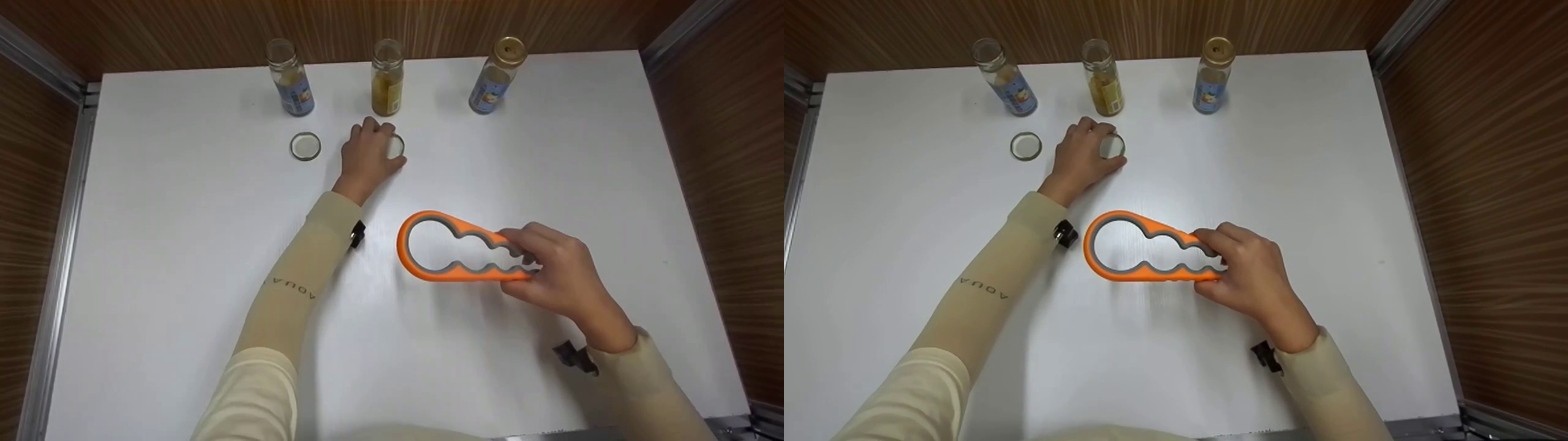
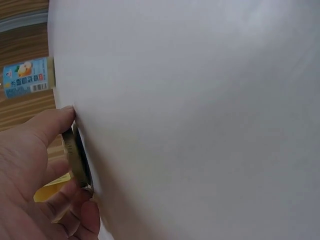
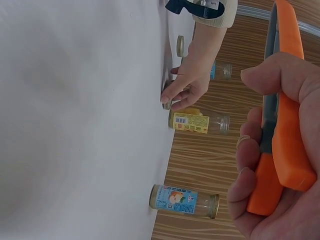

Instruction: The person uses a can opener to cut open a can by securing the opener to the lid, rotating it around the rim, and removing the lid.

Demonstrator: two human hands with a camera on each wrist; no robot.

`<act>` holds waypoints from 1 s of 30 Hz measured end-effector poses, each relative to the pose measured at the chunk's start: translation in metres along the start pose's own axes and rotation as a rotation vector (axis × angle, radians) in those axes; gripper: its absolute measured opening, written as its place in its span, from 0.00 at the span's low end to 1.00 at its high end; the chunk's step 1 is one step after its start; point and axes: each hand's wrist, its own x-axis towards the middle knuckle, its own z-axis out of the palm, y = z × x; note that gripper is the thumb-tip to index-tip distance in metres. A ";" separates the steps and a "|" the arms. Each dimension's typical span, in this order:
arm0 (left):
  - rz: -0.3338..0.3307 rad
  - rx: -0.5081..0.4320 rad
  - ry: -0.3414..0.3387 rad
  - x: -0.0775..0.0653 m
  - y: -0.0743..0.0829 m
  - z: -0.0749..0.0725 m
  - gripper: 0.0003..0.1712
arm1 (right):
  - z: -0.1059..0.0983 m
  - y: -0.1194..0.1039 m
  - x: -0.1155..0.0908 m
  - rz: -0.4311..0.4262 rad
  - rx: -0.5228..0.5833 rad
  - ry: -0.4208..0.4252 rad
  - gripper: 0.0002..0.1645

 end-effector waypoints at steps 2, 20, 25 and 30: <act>0.002 -0.001 -0.001 0.000 0.000 0.000 0.36 | 0.000 0.000 0.000 -0.004 -0.007 0.006 0.31; 0.241 -0.105 0.177 -0.015 0.036 -0.003 0.24 | 0.001 -0.009 -0.006 0.047 -0.009 0.021 0.31; 0.251 -0.146 0.147 -0.008 0.060 -0.006 0.27 | -0.002 -0.009 -0.009 0.072 -0.011 0.004 0.31; 0.217 -0.190 0.108 0.015 0.083 -0.008 0.37 | -0.009 -0.009 -0.013 0.096 -0.028 -0.002 0.30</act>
